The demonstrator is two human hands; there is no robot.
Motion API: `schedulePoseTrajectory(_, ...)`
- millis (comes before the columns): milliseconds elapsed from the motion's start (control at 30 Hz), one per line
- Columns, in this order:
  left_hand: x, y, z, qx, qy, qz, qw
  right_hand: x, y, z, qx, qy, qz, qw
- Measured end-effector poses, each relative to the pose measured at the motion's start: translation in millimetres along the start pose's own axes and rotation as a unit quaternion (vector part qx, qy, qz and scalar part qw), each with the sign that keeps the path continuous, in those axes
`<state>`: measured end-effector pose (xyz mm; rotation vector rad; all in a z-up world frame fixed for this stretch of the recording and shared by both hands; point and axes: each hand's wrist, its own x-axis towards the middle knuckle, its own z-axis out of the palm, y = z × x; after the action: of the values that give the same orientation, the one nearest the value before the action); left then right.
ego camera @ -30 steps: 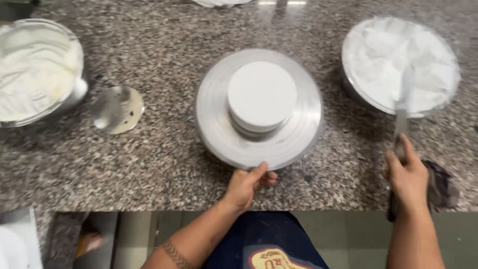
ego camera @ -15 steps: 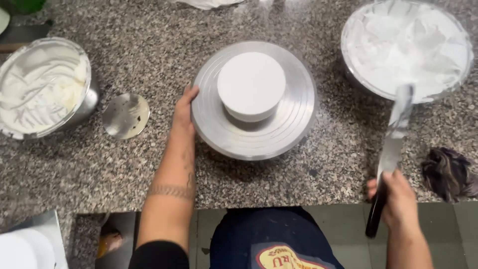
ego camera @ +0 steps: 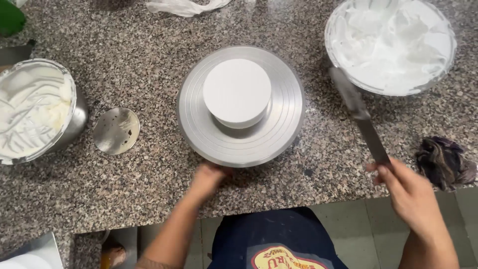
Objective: The person smooths white frosting on a cake set on a rotating turntable, holding a flat metal scraper against the cake's side while spinning the turntable with the other hand. They periodically wipe the scraper clean on a cloth and resume smoothing the frosted sides.
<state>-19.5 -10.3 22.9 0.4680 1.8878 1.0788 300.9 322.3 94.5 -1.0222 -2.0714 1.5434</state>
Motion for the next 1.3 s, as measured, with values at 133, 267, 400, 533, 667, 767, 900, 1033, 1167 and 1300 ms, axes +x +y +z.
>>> schedulePoseTrajectory(133, 18, 12, -68, -0.206, 0.299, 0.107, 0.926, 18, -69, 17, -0.216, 0.009, 0.044, 0.975)
schedulePoseTrajectory(267, 23, 18, 17, -0.323, 0.301, 0.102, 0.891, 31, -99, 34, -0.364, 0.000, -0.041, 0.931)
schedulePoseTrajectory(400, -25, 20, 95, -0.040, -0.130, 0.137, 0.981, 32, -111, 51, -0.438, -0.023, -0.036, 0.898)
schedulePoseTrajectory(533, -9, 37, 9, 0.025, 0.026, 0.053, 0.998, 26, -121, 56, -0.487, -0.038, -0.005, 0.873)
schedulePoseTrajectory(667, 24, 11, -76, -0.215, 0.314, 0.128, 0.916, 21, -127, 58, -0.517, -0.022, -0.025, 0.855)
schedulePoseTrajectory(767, 10, 43, 6, -0.395, 0.318, 0.031, 0.861, 22, -121, 58, -0.520, -0.019, -0.048, 0.852)
schedulePoseTrajectory(900, -9, -1, 98, 0.038, -0.022, 0.135, 0.990, 25, -106, 61, -0.515, -0.040, 0.002, 0.856)
schedulePoseTrajectory(1033, -11, 59, 16, -0.037, 0.009, 0.036, 0.999, 22, -98, 65, -0.479, -0.039, -0.006, 0.877)
schedulePoseTrajectory(1167, 11, 52, -66, -0.263, 0.313, 0.070, 0.910, 20, -101, 71, -0.470, -0.034, -0.009, 0.882)
schedulePoseTrajectory(1300, -27, 86, 52, -0.186, 0.266, -0.060, 0.944, 21, -108, 78, -0.474, -0.033, -0.003, 0.880)
